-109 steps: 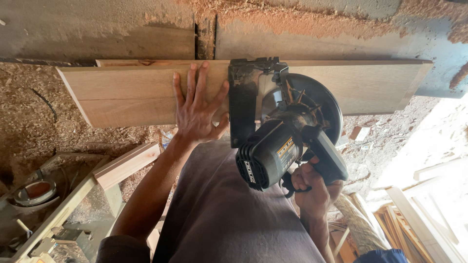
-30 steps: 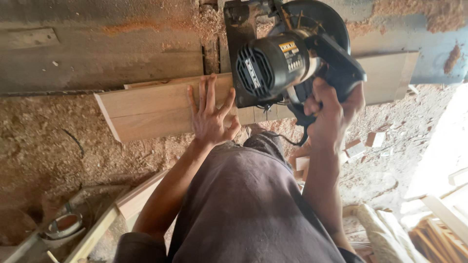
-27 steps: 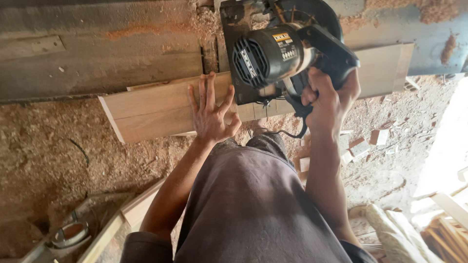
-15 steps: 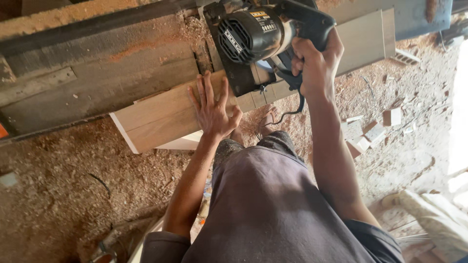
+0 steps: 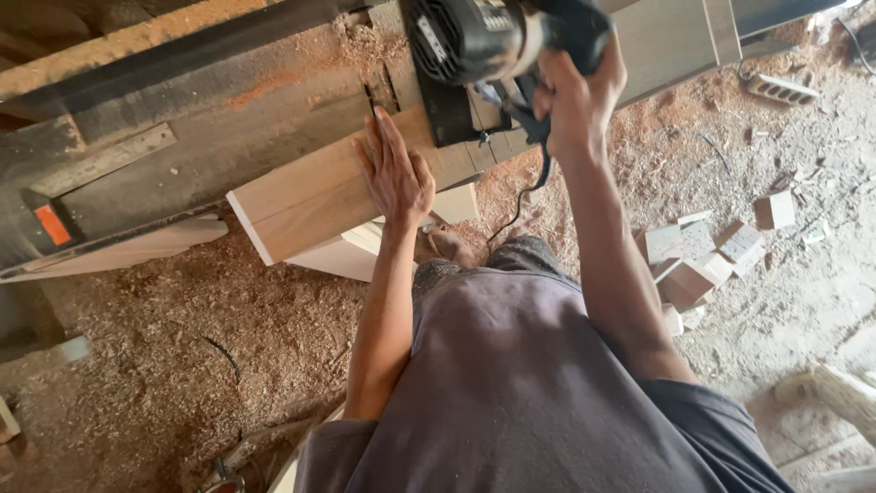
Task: The person picks up a wooden plank from a stack, places it on a work surface, and cuts it with a handheld circular saw, guiding the saw along a marked line while steadying the board with the other hand. They repeat the process on additional planks and move cut pieces aside.
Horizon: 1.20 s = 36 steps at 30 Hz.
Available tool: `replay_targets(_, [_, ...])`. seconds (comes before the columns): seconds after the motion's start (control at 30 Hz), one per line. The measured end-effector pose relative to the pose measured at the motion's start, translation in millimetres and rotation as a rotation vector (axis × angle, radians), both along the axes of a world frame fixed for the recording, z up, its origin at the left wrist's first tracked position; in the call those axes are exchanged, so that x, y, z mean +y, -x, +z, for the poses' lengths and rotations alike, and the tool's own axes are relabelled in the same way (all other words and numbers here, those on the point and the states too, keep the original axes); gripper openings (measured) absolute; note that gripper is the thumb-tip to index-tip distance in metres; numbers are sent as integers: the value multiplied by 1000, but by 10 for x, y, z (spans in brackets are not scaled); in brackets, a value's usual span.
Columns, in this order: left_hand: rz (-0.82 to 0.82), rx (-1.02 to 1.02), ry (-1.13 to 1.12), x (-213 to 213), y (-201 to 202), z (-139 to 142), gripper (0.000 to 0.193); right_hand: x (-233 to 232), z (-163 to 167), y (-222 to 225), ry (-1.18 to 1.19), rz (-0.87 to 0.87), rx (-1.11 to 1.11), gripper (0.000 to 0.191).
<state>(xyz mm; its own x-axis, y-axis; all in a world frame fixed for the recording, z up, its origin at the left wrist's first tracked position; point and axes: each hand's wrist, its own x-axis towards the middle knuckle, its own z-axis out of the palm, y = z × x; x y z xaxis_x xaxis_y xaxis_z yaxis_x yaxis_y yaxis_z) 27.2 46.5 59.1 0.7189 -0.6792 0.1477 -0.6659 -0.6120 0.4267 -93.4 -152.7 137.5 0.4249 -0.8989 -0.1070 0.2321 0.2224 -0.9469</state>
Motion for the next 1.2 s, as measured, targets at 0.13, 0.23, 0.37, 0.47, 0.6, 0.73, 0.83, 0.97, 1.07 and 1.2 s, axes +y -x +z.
replay_targets(0.13, [18, -13, -174, -79, 158, 121, 70, 405, 47, 836, -229, -129, -83, 42])
replay_targets(0.23, [11, 28, -367, -175, 275, 231, 75, 471, 231, 1818, -130, -22, 57, 25])
replay_targets(0.37, [-95, 109, -425, -184, 454, 410, 104, 552, 435, 2955, 583, -19, 689, 51])
replay_targets(0.47, [-197, 119, -514, -167, 553, 474, 130, 577, 372, 3559, 473, -48, 830, 51])
replay_targets(0.6, [-283, -69, -611, -253, 646, 401, 144, 448, 8, 4248, 370, -24, 1199, 57])
replay_targets(0.73, [-322, -170, -562, -309, 857, 356, 139, 332, -605, 4781, 301, 47, 1436, 63])
replay_targets(0.83, [-299, 46, -571, -251, 1218, 355, 132, 317, -1010, 5087, 54, 91, 1491, 65])
replay_targets(0.97, [-248, 760, -504, -312, 1787, 456, 130, 517, -1332, 5334, -125, 177, 1572, 68])
replay_targets(1.07, [-346, 1117, -291, -225, 2144, 560, 131, 732, -1407, 5337, -254, 223, 1551, 63])
replay_targets(1.2, [-401, 1264, -221, -108, 2358, 581, 128, 1019, -1467, 5325, -436, 206, 1373, 59])
